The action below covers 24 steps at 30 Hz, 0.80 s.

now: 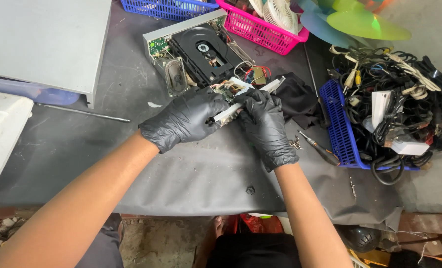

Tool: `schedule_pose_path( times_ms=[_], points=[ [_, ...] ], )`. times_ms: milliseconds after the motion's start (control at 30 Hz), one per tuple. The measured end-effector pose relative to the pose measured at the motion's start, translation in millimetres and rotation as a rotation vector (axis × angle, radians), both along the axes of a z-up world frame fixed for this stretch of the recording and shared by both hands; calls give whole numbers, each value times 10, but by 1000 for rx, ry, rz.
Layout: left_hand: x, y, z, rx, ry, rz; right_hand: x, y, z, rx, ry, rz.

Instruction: Reassembling the internal components and casing of an electronic device, including connecting wires and seating circuit boards.

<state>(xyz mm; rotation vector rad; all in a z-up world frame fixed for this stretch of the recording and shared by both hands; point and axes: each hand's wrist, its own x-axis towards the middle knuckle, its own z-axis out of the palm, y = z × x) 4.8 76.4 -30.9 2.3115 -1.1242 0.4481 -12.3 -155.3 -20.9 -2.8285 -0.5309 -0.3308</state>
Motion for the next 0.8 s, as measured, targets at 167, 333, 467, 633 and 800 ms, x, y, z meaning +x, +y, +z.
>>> schedule_pose_path(
  times_ms=[167,333,467,633,800],
  points=[
    [78,208,37,63,159,34,7,140,-8,57,-86,127],
    [99,538,199,149,380,129,-41,382,44,58,-71,131],
    [113,593,291,196,449,222,-8,388,-16,56,-103,221],
    [2,543,272,232,269,222,54,315,-56,162,-110,148],
    [-158,438,281,118,158,180,203,229,-311,334,-109,84]
  ],
)
